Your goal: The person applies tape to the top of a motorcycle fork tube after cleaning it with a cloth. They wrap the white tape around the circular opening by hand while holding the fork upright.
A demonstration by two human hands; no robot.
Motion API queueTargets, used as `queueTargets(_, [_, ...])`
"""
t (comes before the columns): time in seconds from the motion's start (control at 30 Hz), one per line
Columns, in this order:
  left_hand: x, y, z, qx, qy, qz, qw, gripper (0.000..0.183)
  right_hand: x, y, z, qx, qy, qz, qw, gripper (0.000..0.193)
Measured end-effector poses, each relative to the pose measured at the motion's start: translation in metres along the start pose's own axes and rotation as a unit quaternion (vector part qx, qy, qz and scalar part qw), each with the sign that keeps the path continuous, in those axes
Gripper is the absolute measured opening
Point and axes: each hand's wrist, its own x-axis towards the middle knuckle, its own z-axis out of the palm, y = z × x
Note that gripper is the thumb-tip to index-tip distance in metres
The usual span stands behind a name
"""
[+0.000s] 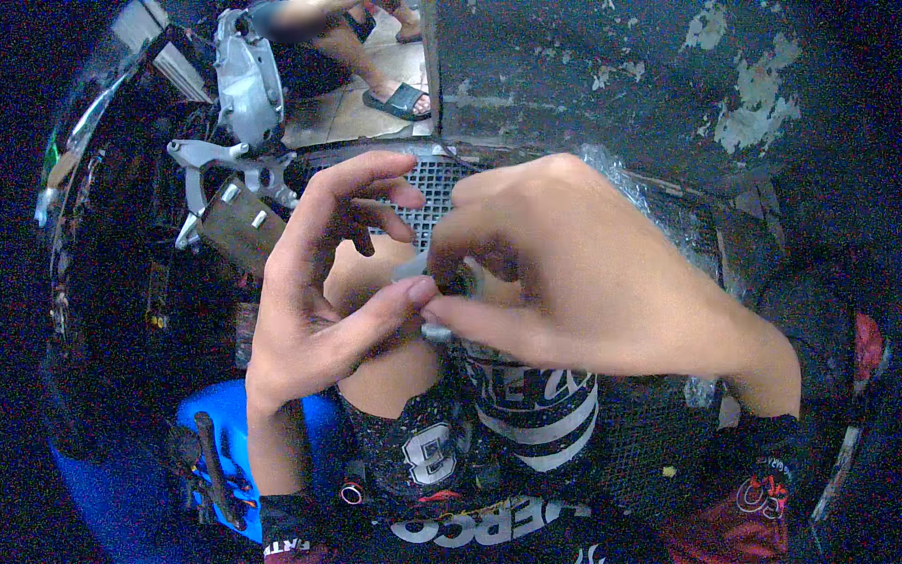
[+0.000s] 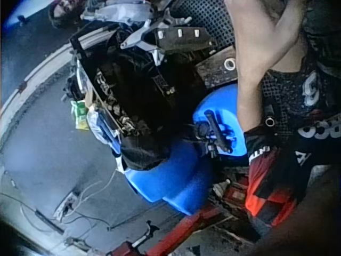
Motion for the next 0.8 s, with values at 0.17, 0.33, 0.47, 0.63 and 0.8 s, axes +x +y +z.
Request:
queueTargets(0.17, [0.001,0.0,0.003,-0.01,-0.018,-0.003,1.0,0.081,-0.002,0.003,0.004,0.033,0.044,-0.008,0.998,0.014])
queueTargets(0.33, [0.001,-0.005,-0.003,-0.095,-0.024,-0.031,0.995,0.085,-0.003,0.006,0.001,-0.004,0.035,-0.01,0.999,0.015])
queueTargets(0.47, [0.002,-0.01,-0.009,-0.054,-0.028,0.005,0.998,0.051,-0.002,0.002,0.0,-0.007,0.007,0.008,1.0,0.016])
queueTargets(0.63, [0.004,-0.015,-0.008,-0.013,-0.023,0.061,0.998,0.025,0.0,0.003,0.003,-0.016,-0.01,-0.02,1.0,0.021])
queueTargets(0.8, [0.002,-0.014,-0.006,-0.034,-0.011,0.018,0.999,0.019,-0.001,-0.011,-0.003,-0.065,-0.046,0.023,0.997,0.024])
